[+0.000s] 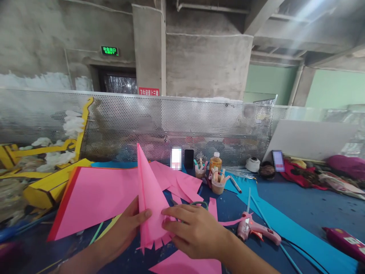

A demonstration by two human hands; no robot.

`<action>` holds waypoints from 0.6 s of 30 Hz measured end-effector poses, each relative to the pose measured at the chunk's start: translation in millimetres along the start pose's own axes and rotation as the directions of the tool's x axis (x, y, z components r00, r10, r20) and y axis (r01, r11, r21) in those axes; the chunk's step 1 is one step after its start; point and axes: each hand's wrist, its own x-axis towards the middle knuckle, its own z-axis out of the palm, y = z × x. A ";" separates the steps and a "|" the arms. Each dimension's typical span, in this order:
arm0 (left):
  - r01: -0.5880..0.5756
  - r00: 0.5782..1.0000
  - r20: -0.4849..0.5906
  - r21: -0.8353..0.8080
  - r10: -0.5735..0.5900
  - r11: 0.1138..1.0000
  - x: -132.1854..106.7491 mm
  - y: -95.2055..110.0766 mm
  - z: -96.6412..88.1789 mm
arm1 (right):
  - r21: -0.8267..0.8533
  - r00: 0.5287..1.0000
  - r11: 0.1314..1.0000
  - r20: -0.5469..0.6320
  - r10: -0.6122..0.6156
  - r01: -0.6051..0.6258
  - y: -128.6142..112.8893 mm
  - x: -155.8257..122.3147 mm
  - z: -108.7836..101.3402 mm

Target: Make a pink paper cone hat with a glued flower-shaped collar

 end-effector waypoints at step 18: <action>-0.106 0.992 0.083 0.147 0.094 0.984 1.0 4.9 -10.5 | 0.144 0.981 0.971 0.055 0.184 -0.190 7.5 -4.7 1.5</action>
